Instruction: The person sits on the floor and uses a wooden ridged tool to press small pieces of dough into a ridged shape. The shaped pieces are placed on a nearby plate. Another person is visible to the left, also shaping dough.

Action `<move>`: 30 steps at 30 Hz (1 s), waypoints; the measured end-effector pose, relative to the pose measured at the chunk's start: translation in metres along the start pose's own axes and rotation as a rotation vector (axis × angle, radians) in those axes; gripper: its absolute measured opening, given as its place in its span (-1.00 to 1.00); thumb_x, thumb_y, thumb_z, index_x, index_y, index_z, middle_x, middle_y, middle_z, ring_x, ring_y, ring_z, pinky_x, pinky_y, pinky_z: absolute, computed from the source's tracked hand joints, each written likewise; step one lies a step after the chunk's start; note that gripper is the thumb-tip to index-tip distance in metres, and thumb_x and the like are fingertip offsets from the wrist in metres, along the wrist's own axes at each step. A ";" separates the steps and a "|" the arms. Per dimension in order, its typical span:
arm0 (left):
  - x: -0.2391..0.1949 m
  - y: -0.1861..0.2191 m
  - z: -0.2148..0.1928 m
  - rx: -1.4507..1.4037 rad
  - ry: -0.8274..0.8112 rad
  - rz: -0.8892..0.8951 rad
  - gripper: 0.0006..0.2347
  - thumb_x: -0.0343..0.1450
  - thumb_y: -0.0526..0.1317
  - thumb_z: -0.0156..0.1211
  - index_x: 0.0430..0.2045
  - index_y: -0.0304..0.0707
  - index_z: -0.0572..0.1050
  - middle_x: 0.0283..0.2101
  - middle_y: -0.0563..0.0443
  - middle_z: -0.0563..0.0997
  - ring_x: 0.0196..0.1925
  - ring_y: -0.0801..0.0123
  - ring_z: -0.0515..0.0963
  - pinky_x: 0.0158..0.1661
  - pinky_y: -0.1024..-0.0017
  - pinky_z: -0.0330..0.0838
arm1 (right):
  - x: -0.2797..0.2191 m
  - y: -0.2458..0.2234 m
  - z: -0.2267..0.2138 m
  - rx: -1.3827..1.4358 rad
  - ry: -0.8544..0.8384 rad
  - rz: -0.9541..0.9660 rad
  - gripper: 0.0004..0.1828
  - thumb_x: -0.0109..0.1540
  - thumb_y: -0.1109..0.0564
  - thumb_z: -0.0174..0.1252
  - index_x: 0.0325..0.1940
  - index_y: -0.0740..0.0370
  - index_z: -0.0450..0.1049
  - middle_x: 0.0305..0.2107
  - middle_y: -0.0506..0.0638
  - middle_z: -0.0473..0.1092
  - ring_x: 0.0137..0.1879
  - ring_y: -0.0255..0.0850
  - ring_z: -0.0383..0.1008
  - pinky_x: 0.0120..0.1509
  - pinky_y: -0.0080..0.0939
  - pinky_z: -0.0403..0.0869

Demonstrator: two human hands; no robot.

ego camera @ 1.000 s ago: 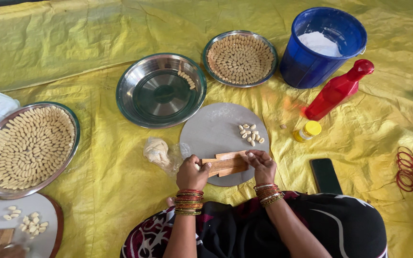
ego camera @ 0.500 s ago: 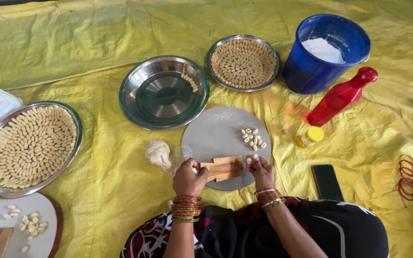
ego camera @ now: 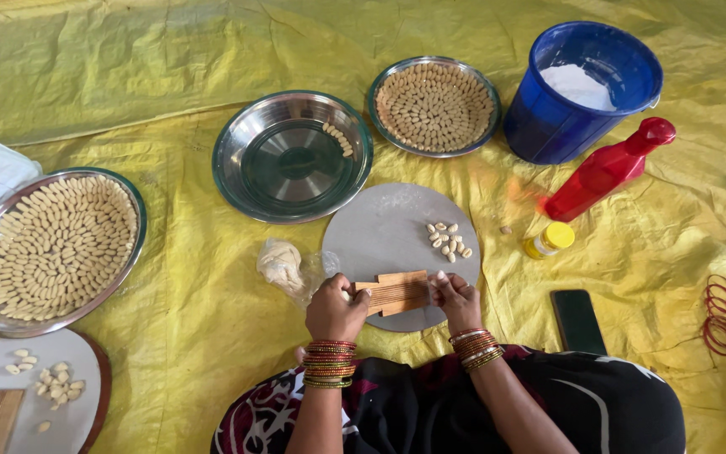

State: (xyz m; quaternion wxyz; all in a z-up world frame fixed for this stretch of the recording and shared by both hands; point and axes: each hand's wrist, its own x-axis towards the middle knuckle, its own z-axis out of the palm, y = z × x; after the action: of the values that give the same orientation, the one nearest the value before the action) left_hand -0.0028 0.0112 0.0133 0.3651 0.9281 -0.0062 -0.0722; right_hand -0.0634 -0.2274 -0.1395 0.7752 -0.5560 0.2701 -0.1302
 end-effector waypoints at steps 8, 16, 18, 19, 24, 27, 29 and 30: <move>-0.001 0.000 -0.003 0.020 -0.003 0.026 -0.76 0.24 -0.09 0.39 -0.55 -0.23 0.47 -0.34 -0.09 0.64 -0.31 0.05 0.64 -0.27 0.12 0.48 | -0.008 -0.011 0.011 -0.078 -0.079 0.001 -0.81 0.26 0.23 0.24 -0.08 0.36 0.60 -0.25 -0.04 0.57 -0.23 -0.36 0.53 -0.07 -0.34 0.55; -0.004 0.007 -0.012 0.061 -0.147 -0.070 -0.76 0.30 -0.06 0.34 -0.47 -0.24 0.48 -0.33 -0.11 0.65 -0.35 0.12 0.66 -0.27 0.17 0.51 | -0.025 -0.025 0.033 -0.246 -0.182 -0.044 -0.84 0.22 0.27 0.30 -0.14 0.39 0.61 -0.40 -0.01 0.59 -0.33 -0.34 0.50 -0.14 -0.34 0.53; -0.004 0.007 -0.013 0.072 -0.124 -0.054 -0.74 0.29 -0.06 0.35 -0.46 -0.27 0.49 -0.34 -0.12 0.64 -0.34 0.08 0.64 -0.27 0.14 0.50 | -0.025 -0.024 0.037 -0.277 -0.169 -0.061 -0.84 0.20 0.27 0.32 -0.16 0.39 0.62 -0.43 -0.03 0.58 -0.34 -0.36 0.50 -0.18 -0.35 0.53; -0.003 0.007 -0.013 0.075 -0.121 -0.040 -0.75 0.29 -0.07 0.35 -0.45 -0.27 0.49 -0.33 -0.13 0.64 -0.34 0.08 0.65 -0.27 0.15 0.50 | -0.024 -0.023 0.038 -0.291 -0.164 -0.069 -0.85 0.19 0.27 0.33 -0.17 0.38 0.63 -0.44 -0.04 0.58 -0.35 -0.37 0.50 -0.19 -0.36 0.53; 0.000 0.006 -0.010 0.105 -0.100 0.001 -0.74 0.30 -0.06 0.35 -0.42 -0.27 0.52 -0.30 -0.13 0.65 -0.29 0.03 0.66 -0.24 0.13 0.51 | -0.018 -0.021 0.038 -0.303 -0.145 -0.045 -0.84 0.17 0.26 0.35 -0.18 0.38 0.64 -0.49 -0.03 0.55 -0.38 -0.36 0.49 -0.24 -0.35 0.51; 0.001 0.004 -0.011 0.129 -0.173 -0.040 -0.73 0.35 -0.04 0.31 -0.35 -0.26 0.50 -0.28 -0.15 0.64 -0.26 -0.01 0.66 -0.23 0.10 0.51 | -0.012 -0.020 0.037 -0.315 -0.152 -0.034 -0.83 0.16 0.26 0.36 -0.19 0.38 0.63 -0.50 -0.04 0.54 -0.38 -0.36 0.49 -0.25 -0.35 0.52; 0.000 0.002 -0.011 0.132 -0.180 -0.043 -0.73 0.37 -0.03 0.30 -0.37 -0.27 0.50 -0.28 -0.14 0.64 -0.26 0.00 0.66 -0.21 0.10 0.51 | -0.011 -0.017 0.034 -0.342 -0.152 -0.027 -0.83 0.17 0.26 0.36 -0.19 0.38 0.62 -0.48 -0.05 0.55 -0.38 -0.36 0.50 -0.24 -0.35 0.53; -0.001 0.002 -0.011 0.133 -0.183 -0.043 -0.73 0.38 -0.03 0.29 -0.37 -0.28 0.50 -0.28 -0.14 0.65 -0.25 0.00 0.66 -0.20 0.10 0.50 | -0.011 -0.015 0.032 -0.353 -0.154 -0.023 -0.84 0.17 0.25 0.36 -0.19 0.38 0.61 -0.47 -0.05 0.55 -0.37 -0.37 0.50 -0.23 -0.35 0.53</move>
State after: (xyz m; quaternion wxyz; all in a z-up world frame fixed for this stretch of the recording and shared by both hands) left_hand -0.0022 0.0173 0.0222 0.2991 0.9398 -0.0243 -0.1638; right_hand -0.0524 -0.2018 -0.1145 0.6827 -0.6946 0.2222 -0.0468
